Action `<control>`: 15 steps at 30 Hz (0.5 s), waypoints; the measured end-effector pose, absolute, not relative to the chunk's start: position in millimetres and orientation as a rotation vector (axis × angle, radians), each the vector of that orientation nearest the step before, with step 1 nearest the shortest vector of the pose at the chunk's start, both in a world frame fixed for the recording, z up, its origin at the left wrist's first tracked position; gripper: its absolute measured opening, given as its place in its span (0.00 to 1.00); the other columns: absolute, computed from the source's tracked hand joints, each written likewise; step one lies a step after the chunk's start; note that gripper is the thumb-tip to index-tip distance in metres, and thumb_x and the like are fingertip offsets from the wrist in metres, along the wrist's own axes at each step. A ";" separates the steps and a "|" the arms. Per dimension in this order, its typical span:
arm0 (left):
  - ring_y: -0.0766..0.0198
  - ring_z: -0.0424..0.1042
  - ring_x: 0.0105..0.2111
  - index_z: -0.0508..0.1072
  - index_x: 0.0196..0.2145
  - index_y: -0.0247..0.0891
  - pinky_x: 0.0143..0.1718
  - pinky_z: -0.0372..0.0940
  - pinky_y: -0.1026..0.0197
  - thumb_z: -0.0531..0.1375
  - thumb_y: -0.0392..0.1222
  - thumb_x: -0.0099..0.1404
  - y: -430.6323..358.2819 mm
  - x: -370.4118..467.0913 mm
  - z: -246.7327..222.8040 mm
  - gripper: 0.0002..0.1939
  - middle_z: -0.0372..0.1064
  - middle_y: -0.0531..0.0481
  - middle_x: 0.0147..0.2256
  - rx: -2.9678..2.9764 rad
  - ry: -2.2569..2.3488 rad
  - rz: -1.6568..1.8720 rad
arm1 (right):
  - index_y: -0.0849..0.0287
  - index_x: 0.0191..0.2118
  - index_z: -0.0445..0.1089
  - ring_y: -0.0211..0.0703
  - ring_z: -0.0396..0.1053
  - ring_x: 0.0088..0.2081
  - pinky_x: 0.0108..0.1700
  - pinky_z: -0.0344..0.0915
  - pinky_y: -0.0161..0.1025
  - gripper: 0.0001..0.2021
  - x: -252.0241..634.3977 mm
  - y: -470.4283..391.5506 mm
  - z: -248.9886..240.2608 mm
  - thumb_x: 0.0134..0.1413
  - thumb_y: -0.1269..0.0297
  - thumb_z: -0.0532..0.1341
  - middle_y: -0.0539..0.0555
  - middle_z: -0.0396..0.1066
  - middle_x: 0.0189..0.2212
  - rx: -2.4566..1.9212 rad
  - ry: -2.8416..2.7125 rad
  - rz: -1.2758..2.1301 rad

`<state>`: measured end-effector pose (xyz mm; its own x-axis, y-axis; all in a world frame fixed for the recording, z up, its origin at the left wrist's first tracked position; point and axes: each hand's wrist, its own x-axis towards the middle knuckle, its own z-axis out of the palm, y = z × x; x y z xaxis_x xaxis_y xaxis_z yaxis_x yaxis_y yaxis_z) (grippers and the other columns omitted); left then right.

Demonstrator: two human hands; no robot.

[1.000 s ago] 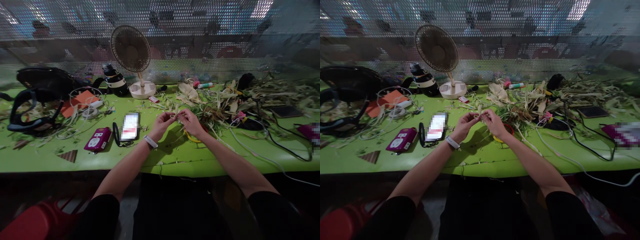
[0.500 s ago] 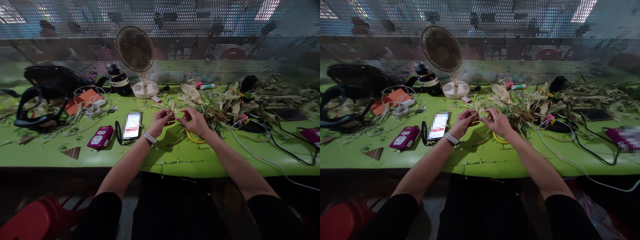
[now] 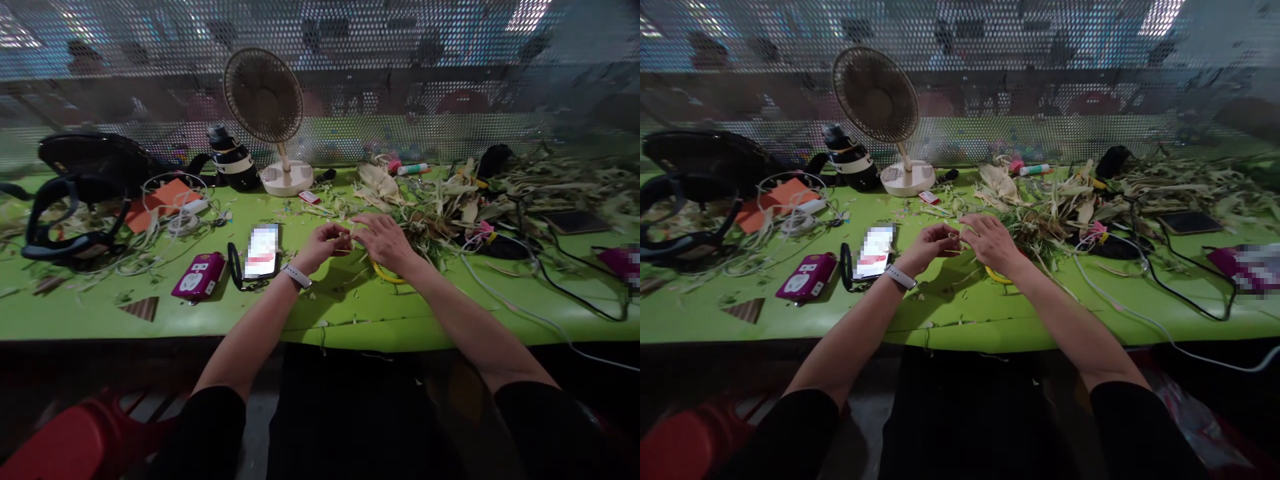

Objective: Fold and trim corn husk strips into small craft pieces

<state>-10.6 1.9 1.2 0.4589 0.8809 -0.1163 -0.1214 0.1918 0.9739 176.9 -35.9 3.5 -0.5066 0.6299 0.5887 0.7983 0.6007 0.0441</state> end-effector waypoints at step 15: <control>0.71 0.73 0.29 0.73 0.32 0.35 0.38 0.72 0.63 0.73 0.40 0.48 -1.8 -9.6 1.6 0.16 0.72 0.55 0.29 1.001 0.720 0.785 | 0.58 0.41 0.69 0.46 0.67 0.35 0.37 0.59 0.40 0.21 169.2 -31.2 -11.9 0.70 0.53 0.44 0.59 0.72 0.34 -1.229 -2.130 -0.018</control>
<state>-9.6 -1.8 1.6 0.5269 0.8344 -0.1617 -0.2334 0.3251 0.9164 169.2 -31.2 -11.9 -0.3326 0.7639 0.5530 0.7732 0.5566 -0.3039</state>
